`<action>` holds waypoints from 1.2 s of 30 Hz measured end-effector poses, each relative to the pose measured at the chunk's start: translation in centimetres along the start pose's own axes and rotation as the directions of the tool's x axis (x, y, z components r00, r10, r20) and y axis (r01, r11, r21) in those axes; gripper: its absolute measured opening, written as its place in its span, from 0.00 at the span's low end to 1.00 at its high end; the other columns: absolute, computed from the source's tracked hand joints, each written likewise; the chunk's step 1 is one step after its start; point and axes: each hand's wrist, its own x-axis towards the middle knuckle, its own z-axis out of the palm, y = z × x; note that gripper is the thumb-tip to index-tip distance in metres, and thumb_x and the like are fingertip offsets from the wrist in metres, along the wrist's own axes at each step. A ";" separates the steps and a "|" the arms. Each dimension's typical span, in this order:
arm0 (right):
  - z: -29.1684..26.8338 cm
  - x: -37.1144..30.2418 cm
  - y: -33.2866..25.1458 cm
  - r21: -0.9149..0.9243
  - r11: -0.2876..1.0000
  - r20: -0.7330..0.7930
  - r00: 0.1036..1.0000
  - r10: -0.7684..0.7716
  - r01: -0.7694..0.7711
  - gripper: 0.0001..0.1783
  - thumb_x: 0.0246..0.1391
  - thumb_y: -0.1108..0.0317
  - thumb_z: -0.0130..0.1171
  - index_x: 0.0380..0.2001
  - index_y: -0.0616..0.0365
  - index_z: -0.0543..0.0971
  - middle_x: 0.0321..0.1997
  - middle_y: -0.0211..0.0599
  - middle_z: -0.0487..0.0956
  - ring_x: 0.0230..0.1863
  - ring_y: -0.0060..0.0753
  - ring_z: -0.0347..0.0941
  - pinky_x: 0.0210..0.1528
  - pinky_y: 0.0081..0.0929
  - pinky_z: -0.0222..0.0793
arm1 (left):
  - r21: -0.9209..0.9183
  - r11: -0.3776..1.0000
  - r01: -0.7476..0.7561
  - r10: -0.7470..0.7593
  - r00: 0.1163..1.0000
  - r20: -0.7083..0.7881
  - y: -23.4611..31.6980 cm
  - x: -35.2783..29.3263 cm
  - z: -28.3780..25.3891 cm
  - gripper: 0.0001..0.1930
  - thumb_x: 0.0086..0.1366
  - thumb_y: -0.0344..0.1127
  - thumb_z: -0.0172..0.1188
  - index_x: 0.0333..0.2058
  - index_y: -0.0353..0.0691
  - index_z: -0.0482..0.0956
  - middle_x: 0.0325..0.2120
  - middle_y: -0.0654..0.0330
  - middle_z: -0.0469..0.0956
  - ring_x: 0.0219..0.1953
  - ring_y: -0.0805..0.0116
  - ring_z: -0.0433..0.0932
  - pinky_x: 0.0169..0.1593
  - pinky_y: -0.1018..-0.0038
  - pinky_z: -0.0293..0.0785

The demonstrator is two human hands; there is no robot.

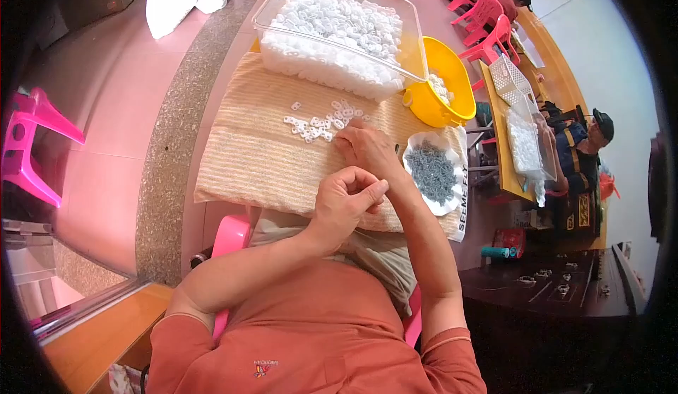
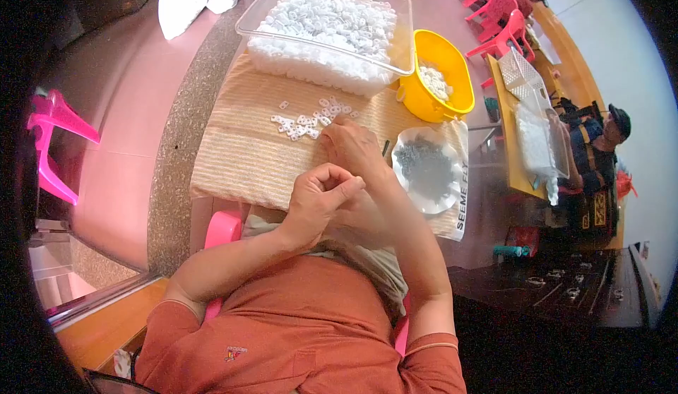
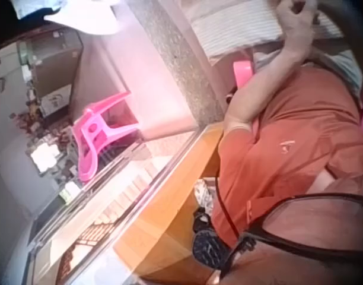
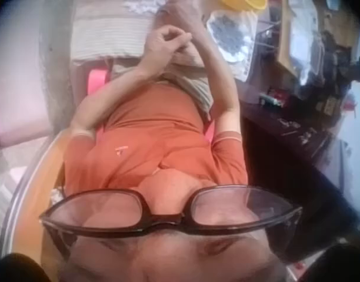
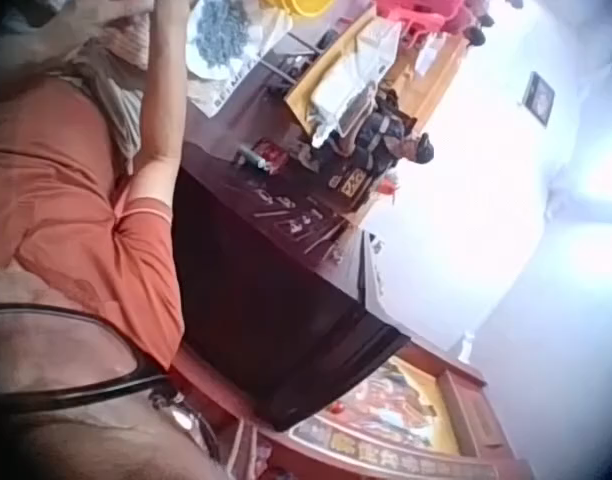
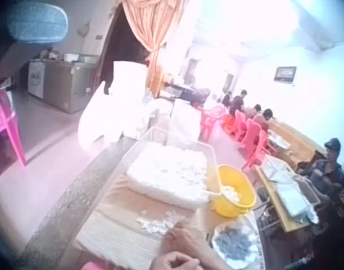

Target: The recorder is assembling small white plastic components by threading them onto a thin metal rod at a workstation.

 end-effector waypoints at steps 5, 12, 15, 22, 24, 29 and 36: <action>0.0 -1.2 1.4 0.295 0.952 -0.093 0.990 0.107 -0.075 0.03 0.51 0.72 0.57 0.29 0.60 0.77 0.26 0.40 0.77 0.25 0.34 0.73 0.31 0.31 0.70 | -0.008 0.999 0.046 -0.047 0.992 -0.120 0.8 0.0 0.4 0.05 0.61 0.31 0.62 0.31 0.38 0.77 0.24 0.65 0.77 0.25 0.79 0.74 0.32 0.83 0.72; -2.6 -4.4 -0.6 0.902 0.393 0.080 0.964 0.253 -0.178 0.09 0.61 0.69 0.53 0.33 0.66 0.76 0.25 0.29 0.77 0.28 0.16 0.73 0.29 0.18 0.71 | -0.190 0.982 -0.006 -0.035 0.977 -0.211 0.6 1.2 -0.8 0.08 0.65 0.34 0.58 0.40 0.40 0.73 0.33 0.62 0.79 0.35 0.74 0.78 0.36 0.78 0.75; -2.6 -5.7 -1.2 0.922 0.372 0.017 0.969 0.246 -0.111 0.08 0.61 0.70 0.54 0.34 0.66 0.76 0.27 0.31 0.78 0.30 0.17 0.74 0.32 0.17 0.73 | -0.204 0.979 0.029 -0.062 0.985 -0.162 0.5 1.2 -0.9 0.07 0.67 0.37 0.56 0.40 0.42 0.73 0.33 0.61 0.79 0.36 0.73 0.79 0.38 0.76 0.76; -2.6 -7.6 -0.8 0.913 0.408 -0.107 0.974 0.197 0.018 0.05 0.57 0.76 0.58 0.35 0.67 0.77 0.33 0.32 0.78 0.33 0.19 0.75 0.37 0.19 0.75 | -0.297 0.950 0.094 -0.114 0.992 -0.051 0.1 1.2 -1.4 0.05 0.66 0.35 0.56 0.36 0.42 0.75 0.30 0.62 0.79 0.32 0.74 0.78 0.37 0.77 0.77; -2.6 -8.2 -0.3 0.915 0.397 -0.144 0.977 0.156 0.071 0.05 0.56 0.77 0.58 0.36 0.67 0.78 0.36 0.34 0.76 0.34 0.21 0.75 0.36 0.18 0.75 | -0.290 0.947 0.137 -0.144 0.990 -0.004 0.6 1.2 -1.2 0.05 0.66 0.34 0.56 0.36 0.41 0.75 0.30 0.62 0.79 0.32 0.74 0.78 0.38 0.77 0.78; -2.6 -9.7 0.5 0.961 0.275 -0.088 0.978 0.187 0.034 0.06 0.56 0.76 0.57 0.36 0.69 0.78 0.38 0.36 0.75 0.35 0.22 0.75 0.35 0.18 0.75 | -0.257 0.936 0.242 -0.230 0.970 0.074 0.7 1.2 -1.2 0.04 0.65 0.31 0.58 0.36 0.38 0.75 0.31 0.60 0.79 0.32 0.73 0.79 0.39 0.77 0.79; -3.0 -11.3 -0.4 0.999 0.028 0.028 0.952 0.304 -0.039 0.06 0.56 0.75 0.58 0.37 0.67 0.78 0.36 0.35 0.76 0.32 0.23 0.75 0.33 0.19 0.75 | -0.184 0.946 0.268 -0.235 0.955 0.180 0.8 1.0 -0.8 0.06 0.62 0.27 0.60 0.37 0.36 0.75 0.31 0.60 0.79 0.33 0.73 0.80 0.38 0.79 0.80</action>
